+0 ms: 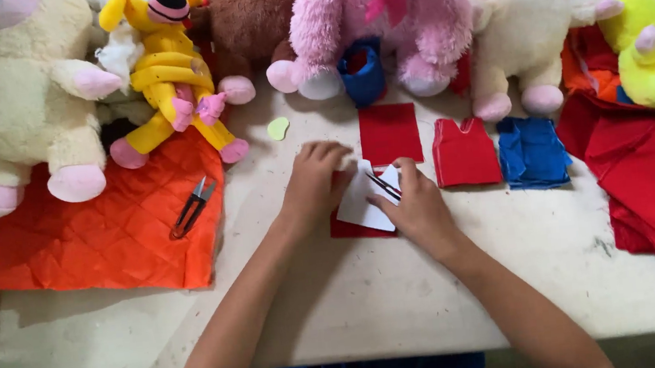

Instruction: Tracing templates onto material and trimming fabric pieces using scissors to create components for plush toys.

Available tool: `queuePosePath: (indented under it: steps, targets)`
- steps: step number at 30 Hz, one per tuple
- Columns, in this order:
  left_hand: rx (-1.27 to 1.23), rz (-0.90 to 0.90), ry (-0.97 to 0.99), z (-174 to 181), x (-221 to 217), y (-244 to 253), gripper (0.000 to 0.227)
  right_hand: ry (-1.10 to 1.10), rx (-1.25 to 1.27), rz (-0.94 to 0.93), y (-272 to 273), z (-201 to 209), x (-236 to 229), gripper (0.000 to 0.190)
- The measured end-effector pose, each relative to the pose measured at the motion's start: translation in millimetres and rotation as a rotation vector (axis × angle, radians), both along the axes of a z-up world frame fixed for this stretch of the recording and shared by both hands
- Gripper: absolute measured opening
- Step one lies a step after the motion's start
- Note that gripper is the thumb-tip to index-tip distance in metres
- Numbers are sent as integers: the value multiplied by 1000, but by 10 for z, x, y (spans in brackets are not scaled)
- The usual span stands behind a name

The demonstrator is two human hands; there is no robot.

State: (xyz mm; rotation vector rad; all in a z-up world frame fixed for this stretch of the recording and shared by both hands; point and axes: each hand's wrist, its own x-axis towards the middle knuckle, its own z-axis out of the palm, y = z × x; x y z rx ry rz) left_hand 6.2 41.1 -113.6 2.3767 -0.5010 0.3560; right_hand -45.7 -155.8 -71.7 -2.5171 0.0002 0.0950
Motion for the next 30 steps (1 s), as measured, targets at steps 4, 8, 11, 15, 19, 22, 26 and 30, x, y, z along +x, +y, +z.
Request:
queuePosePath:
  steps: [4,8,11,15,19,22,26,30]
  targets:
    - [183,-130,185,222,-344,137,37,-42,-170,115,-164,187,76,48]
    - [301,-265,93,74,-509,319,49,-13,-99,276,-265,129,158,44]
    - [214,-292,143,235,-493,315,43,-3,-49,320,-273,194,116,45]
    - [173,-324,167,111,-446,307,29,64,-47,366,-239,258,75,40]
    - [218,-334,160,103,-428,314,45,80,10,391,-273,296,117,48]
    - [219,-341,175,110,-447,328,42,111,87,297,-352,150,162,62]
    - [199,-352,193,127,-446,332,41,26,204,242,-336,192,183,50]
    - [176,-357,212,145,-447,335,40,87,167,271,-372,139,201,44]
